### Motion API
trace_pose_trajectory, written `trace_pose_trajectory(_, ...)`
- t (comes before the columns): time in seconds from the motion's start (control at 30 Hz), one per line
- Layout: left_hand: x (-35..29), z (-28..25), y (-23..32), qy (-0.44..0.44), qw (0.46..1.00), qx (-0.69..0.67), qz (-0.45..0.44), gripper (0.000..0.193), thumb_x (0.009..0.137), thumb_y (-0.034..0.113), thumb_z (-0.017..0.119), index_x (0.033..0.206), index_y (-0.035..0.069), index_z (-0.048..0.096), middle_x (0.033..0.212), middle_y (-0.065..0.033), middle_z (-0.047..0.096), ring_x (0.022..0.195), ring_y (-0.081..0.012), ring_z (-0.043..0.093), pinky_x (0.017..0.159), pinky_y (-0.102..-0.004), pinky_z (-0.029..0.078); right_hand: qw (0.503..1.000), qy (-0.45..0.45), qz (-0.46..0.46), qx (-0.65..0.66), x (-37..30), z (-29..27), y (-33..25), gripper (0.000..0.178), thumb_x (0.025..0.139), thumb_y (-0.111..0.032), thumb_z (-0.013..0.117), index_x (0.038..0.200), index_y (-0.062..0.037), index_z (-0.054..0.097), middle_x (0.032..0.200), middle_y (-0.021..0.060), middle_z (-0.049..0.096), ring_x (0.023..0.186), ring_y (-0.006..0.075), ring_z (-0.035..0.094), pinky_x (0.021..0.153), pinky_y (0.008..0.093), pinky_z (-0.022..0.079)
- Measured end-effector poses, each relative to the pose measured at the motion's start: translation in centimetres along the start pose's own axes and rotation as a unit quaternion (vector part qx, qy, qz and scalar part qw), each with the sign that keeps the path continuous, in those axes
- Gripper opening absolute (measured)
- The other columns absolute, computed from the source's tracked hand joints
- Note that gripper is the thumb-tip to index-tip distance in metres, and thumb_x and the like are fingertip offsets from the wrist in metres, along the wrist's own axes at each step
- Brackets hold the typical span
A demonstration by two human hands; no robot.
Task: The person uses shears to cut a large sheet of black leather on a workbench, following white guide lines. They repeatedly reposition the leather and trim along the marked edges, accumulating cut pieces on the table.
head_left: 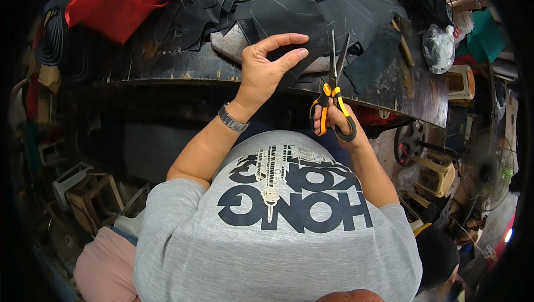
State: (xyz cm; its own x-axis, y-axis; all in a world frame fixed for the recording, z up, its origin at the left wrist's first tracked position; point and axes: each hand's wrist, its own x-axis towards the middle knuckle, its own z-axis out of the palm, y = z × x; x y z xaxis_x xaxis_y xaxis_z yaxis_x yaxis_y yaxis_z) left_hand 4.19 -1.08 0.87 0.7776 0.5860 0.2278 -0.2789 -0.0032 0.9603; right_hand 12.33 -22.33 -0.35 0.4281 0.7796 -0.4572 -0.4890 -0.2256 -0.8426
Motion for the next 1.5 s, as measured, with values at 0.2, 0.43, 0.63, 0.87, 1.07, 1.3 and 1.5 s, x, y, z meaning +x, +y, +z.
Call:
trace_pose_trajectory(0.2,0.0,-0.7,0.1,-0.020,0.995,0.076,0.068,0.054,0.080,0.002,0.077,0.132,0.005,0.061,0.122,-0.0096,0.067,0.106,-0.0130,0.062,0.095,-0.0270,0.049,0.990,-0.056,0.003,-0.128,-1.7,-0.5,0.0,0.042,0.087,-0.043,0.069,0.097,-0.0028,0.060,0.079,0.0048,0.060,0.073,0.0126,0.059,0.071,0.0267,0.050)
trace_pose_trajectory(0.43,-0.8,-0.6,0.7,-0.028,0.988,0.132,0.081,0.061,0.079,0.004,0.079,0.136,0.008,0.059,0.120,-0.0098,0.066,0.108,-0.0136,0.060,0.097,-0.0271,0.047,0.993,-0.034,0.005,-0.117,-2.2,0.7,0.4,0.044,0.088,-0.044,0.069,0.098,-0.0030,0.059,0.078,0.0041,0.059,0.071,0.0113,0.058,0.067,0.0252,0.049)
trace_pose_trajectory(0.63,-1.1,-0.9,0.7,-0.017,0.988,0.122,0.091,0.061,0.079,0.006,0.079,0.136,0.009,0.059,0.116,-0.0095,0.067,0.105,-0.0135,0.061,0.096,-0.0271,0.047,0.992,-0.029,0.005,-0.120,-2.3,0.9,0.7,0.044,0.089,-0.044,0.069,0.097,-0.0026,0.059,0.077,0.0045,0.060,0.070,0.0112,0.059,0.066,0.0251,0.050)
trace_pose_trajectory(0.87,-1.3,-0.9,0.6,-0.029,0.988,0.132,0.080,0.060,0.080,0.004,0.078,0.136,0.009,0.059,0.117,-0.0096,0.066,0.106,-0.0136,0.061,0.097,-0.0277,0.046,0.992,-0.002,0.009,-0.124,-2.2,0.9,1.2,0.038,0.090,-0.039,0.070,0.094,-0.0026,0.060,0.069,0.0030,0.059,0.061,0.0104,0.058,0.059,0.0240,0.048)
trace_pose_trajectory(1.07,-1.0,-1.2,0.3,-0.024,0.988,0.131,0.080,0.060,0.081,0.005,0.077,0.137,0.008,0.058,0.121,-0.0098,0.065,0.111,-0.0143,0.059,0.099,-0.0278,0.045,0.990,0.039,0.022,-0.137,-2.7,1.8,1.6,0.036,0.090,-0.038,0.073,0.083,-0.0044,0.062,0.055,0.0004,0.054,0.045,0.0072,0.051,0.045,0.0219,0.041)
trace_pose_trajectory(1.3,-1.1,-1.3,0.0,-0.025,0.989,0.129,0.074,0.061,0.081,0.005,0.078,0.138,0.008,0.057,0.125,-0.0106,0.065,0.114,-0.0155,0.059,0.102,-0.0288,0.044,0.981,0.076,0.047,-0.172,-3.0,2.3,1.2,0.036,0.087,-0.035,0.076,0.077,-0.0042,0.062,0.053,-0.0001,0.053,0.041,0.0062,0.049,0.042,0.0210,0.039)
trace_pose_trajectory(1.5,-1.1,-1.6,-0.2,-0.019,0.989,0.125,0.078,0.061,0.081,0.004,0.078,0.138,0.008,0.056,0.127,-0.0115,0.063,0.115,-0.0163,0.060,0.101,-0.0289,0.046,0.990,0.039,0.051,-0.122,-2.3,2.0,0.1,0.037,0.087,-0.035,0.075,0.078,-0.0030,0.061,0.055,0.0017,0.054,0.044,0.0080,0.051,0.043,0.0226,0.041)
